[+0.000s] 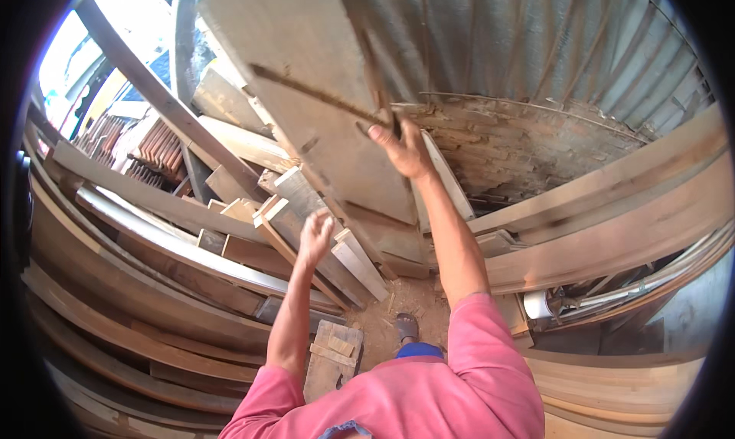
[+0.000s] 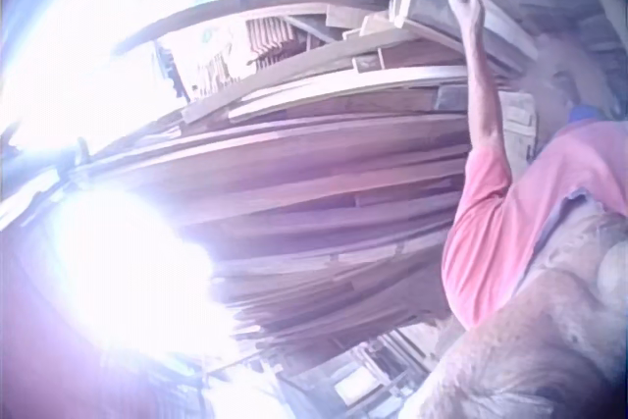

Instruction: The person sharpens a metal tool on a whetstone, then moves through a workshop, picks up several wooden door frames and planks from stacks, and leans them against a wall.

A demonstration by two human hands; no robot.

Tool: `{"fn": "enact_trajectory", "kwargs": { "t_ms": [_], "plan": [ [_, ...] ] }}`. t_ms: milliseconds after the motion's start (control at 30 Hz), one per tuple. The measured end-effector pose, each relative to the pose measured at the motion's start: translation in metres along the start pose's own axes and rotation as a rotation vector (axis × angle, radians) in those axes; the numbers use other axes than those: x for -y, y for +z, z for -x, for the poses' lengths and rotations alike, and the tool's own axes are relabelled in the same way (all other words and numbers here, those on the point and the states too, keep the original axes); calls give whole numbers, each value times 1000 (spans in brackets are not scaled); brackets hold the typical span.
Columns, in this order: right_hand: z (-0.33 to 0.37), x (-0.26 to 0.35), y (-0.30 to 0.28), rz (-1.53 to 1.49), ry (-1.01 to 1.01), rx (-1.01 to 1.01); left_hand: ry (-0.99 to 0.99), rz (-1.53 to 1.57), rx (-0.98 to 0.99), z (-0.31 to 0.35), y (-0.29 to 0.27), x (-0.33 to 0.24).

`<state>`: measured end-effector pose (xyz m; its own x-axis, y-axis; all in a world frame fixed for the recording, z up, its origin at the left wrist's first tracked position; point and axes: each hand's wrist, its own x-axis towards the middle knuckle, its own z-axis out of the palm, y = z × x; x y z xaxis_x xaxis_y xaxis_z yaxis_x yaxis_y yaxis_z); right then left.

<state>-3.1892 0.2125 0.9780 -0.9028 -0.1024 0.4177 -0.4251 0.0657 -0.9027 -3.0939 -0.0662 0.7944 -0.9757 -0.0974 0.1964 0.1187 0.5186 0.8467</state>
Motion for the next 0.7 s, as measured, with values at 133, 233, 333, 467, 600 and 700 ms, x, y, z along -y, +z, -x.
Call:
{"fn": "enact_trajectory", "kwargs": {
  "t_ms": [133, 233, 333, 467, 600, 700],
  "plan": [
    [-49, -50, -11, -88, -208, -103, -413, 140, 306, 118, -20, 24],
    [-69, -72, -8, 36, -132, -102, -586, 73, 319, 228, -46, 71],
    [-86, -94, -16, 41, -146, -177, -769, 80, 276, 313, -49, 87],
    [-97, -107, -29, 28, -98, -139, -974, 62, 302, 386, -39, 113],
    [-91, -100, -38, 160, -64, -176, -1033, -2, 399, 392, -32, 110],
    [-79, -98, -15, 252, -131, -302, -1010, 74, 372, 390, -32, 119]
  ]
}}
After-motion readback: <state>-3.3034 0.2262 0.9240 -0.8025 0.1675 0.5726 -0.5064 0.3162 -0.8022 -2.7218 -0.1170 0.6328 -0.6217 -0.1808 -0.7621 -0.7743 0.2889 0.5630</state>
